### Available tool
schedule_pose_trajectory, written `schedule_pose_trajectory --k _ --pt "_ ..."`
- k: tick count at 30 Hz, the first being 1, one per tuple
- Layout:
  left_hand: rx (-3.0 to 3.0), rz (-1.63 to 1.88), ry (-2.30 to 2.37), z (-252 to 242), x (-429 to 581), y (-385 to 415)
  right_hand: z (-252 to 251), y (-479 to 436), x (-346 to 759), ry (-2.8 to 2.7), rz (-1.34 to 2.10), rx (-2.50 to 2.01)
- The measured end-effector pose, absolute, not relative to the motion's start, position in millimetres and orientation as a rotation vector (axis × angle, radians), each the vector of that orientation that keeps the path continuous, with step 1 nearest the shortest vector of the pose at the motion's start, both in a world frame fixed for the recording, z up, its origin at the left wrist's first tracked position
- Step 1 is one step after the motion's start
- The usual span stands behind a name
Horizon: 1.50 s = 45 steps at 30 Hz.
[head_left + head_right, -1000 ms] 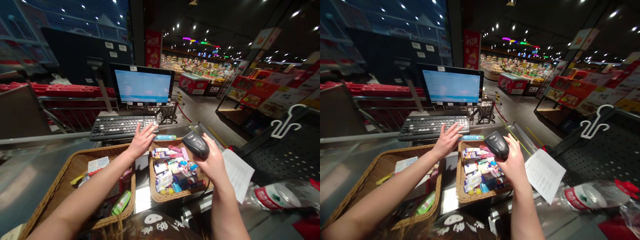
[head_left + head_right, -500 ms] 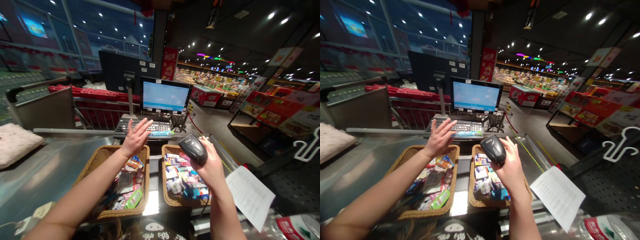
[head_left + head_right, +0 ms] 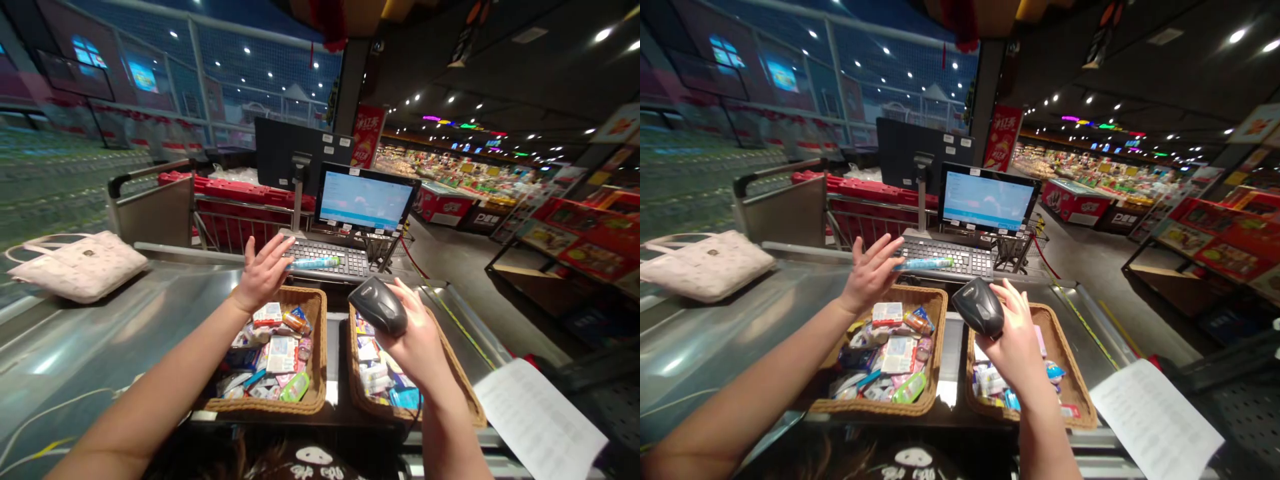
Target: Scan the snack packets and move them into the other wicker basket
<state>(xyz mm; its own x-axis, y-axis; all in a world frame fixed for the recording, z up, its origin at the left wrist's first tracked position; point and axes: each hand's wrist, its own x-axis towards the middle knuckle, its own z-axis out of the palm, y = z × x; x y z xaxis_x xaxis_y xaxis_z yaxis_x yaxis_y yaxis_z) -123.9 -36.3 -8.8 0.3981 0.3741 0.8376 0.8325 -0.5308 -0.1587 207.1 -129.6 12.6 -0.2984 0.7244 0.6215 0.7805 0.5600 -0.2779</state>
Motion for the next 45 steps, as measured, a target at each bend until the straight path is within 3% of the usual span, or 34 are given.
schedule_pose_trajectory --k 17,37,45 --pt "-2.099 -0.932 -1.181 -21.2 -171.5 -65.2 6.5 -136.9 167.9 -2.151 0.033 -1.173" --pt "-2.445 -0.485 -1.378 -122.2 -178.5 -54.4 -22.8 -130.0 157.1 -2.156 0.173 -1.228" --pt "-2.470 -0.377 -1.431 -141.8 -160.0 -37.0 -25.9 -131.9 165.6 -2.129 0.168 -1.241"
